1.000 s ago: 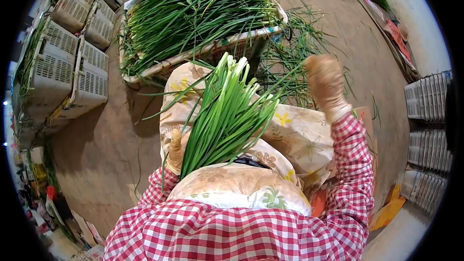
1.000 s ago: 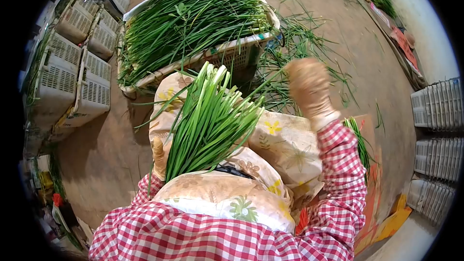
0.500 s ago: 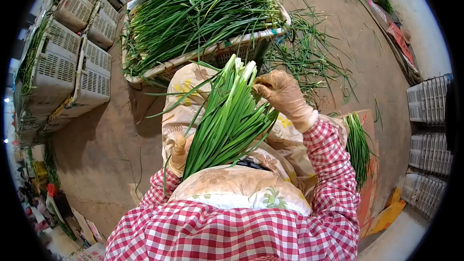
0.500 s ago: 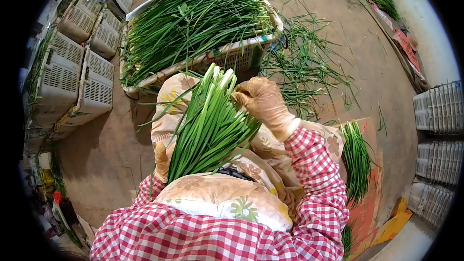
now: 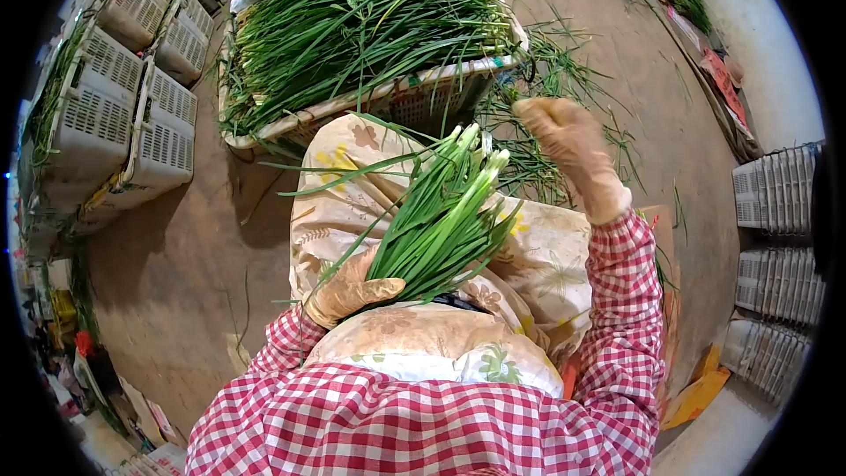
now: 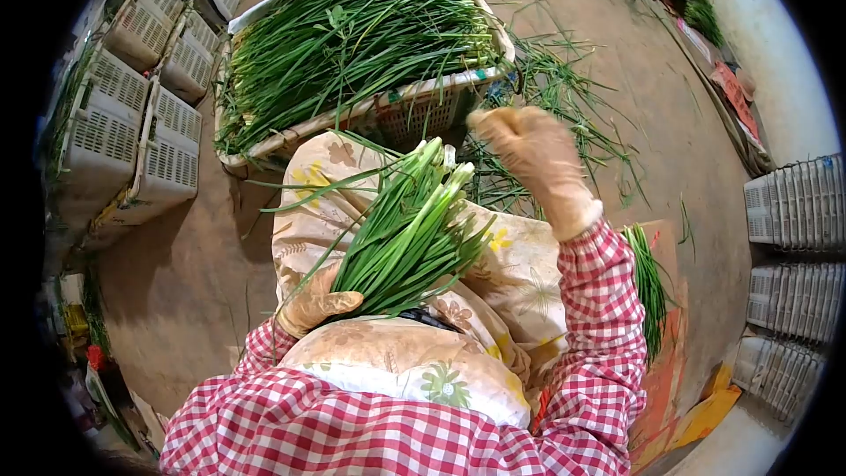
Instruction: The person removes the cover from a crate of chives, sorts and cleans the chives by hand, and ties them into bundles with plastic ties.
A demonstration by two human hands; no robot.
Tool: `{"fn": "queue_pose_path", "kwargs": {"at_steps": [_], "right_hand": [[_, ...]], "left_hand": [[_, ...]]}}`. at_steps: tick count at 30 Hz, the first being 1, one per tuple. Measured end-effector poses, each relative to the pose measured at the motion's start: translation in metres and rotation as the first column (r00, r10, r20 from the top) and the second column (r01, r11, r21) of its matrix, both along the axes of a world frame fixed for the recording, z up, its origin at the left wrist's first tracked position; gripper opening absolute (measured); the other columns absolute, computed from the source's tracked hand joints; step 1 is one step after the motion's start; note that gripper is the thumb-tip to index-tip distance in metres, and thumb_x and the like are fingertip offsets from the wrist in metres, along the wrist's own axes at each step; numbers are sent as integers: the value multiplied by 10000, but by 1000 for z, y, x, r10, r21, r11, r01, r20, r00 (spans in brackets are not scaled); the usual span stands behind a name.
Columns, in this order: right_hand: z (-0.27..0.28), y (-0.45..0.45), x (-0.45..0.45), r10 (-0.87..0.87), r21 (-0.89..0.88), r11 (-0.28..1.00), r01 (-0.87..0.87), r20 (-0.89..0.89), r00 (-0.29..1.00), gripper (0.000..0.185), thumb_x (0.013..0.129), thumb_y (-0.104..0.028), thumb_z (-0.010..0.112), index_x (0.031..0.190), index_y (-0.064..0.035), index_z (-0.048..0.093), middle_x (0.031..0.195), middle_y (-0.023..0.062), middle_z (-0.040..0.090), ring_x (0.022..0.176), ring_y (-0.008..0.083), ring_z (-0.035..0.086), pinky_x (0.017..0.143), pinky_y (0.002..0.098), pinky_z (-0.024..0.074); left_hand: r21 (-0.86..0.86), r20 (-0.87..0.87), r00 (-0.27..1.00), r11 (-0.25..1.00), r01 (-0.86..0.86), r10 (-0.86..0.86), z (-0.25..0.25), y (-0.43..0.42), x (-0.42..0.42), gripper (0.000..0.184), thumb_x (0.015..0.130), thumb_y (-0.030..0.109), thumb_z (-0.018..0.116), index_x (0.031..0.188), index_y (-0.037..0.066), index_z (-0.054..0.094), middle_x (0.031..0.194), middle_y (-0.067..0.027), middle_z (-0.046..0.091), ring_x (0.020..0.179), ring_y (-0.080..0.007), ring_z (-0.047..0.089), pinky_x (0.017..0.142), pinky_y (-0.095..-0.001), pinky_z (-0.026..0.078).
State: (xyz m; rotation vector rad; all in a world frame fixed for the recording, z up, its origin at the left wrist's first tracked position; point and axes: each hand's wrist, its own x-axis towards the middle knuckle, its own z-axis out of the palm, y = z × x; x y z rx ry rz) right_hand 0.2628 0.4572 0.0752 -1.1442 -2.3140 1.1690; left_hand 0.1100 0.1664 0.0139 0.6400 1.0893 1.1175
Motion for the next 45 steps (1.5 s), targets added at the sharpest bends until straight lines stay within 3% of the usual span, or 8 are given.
{"fn": "queue_pose_path", "kwargs": {"at_steps": [13,21,23,26,28,33,40,45], "right_hand": [[1,36,20,-229,-147,972,183,-413,882,221,929,-300,583,981,-88,615,886,-5,582,830,124,511,767,275,418],[-16,146,135,-544,769,492,408,-95,834,416,965,-371,479,1169,-13,539,1003,100,614,855,184,577,787,346,469],[-61,75,118,-244,150,960,236,43,969,491,967,-430,439,1218,-16,522,1089,123,601,953,214,576,855,383,463],[-85,-46,68,275,-756,609,-240,-83,958,604,969,-518,379,1292,-21,498,1218,157,581,1098,260,575,957,440,455],[-81,-95,30,-134,-931,165,-327,-349,927,621,943,-540,426,1320,-49,473,1293,168,525,1190,259,504,1022,454,394],[-91,-112,-3,-496,-730,219,-647,-654,571,581,936,-499,477,1315,-58,478,1295,141,496,1166,232,459,993,420,368],[-109,-115,-18,-578,-760,207,-616,-603,549,563,935,-486,493,1297,-55,490,1181,109,536,994,178,476,857,342,390],[-121,-118,-24,-602,-795,183,-579,-556,573,549,933,-476,505,1284,-53,499,1099,86,564,871,139,488,760,286,405]], "left_hand": [[26,173,985,999,-31,26,-12,-2,-3,761,846,367,671,1412,-17,336,1340,-102,482,1210,-182,449,1028,-314,338],[17,169,974,988,-154,149,-21,-12,-12,629,855,291,642,1356,-22,425,1232,-87,560,1084,-153,523,948,-291,401],[29,113,979,984,-174,169,-11,-10,-12,624,851,280,647,1353,-19,430,1229,-85,562,1081,-153,525,948,-291,400],[19,21,989,989,-148,147,0,-5,-13,646,862,294,659,1367,-19,406,1253,-96,550,1101,-168,518,962,-303,400],[103,-282,955,992,-66,93,13,12,-1,710,889,348,636,1414,-14,323,1287,-124,523,1146,-198,501,993,-311,384],[109,-990,128,902,419,60,36,43,24,812,873,304,605,1434,-84,164,1406,-326,300,1328,-401,329,1099,-410,284],[-142,-457,869,980,141,-191,68,35,-59,442,809,286,741,1073,-50,630,982,-163,668,934,-216,642,860,-337,516],[49,57,998,998,-33,30,-10,42,-57,899,649,448,832,1327,-8,456,1262,-84,549,1126,-184,518,965,-322,415]]}}
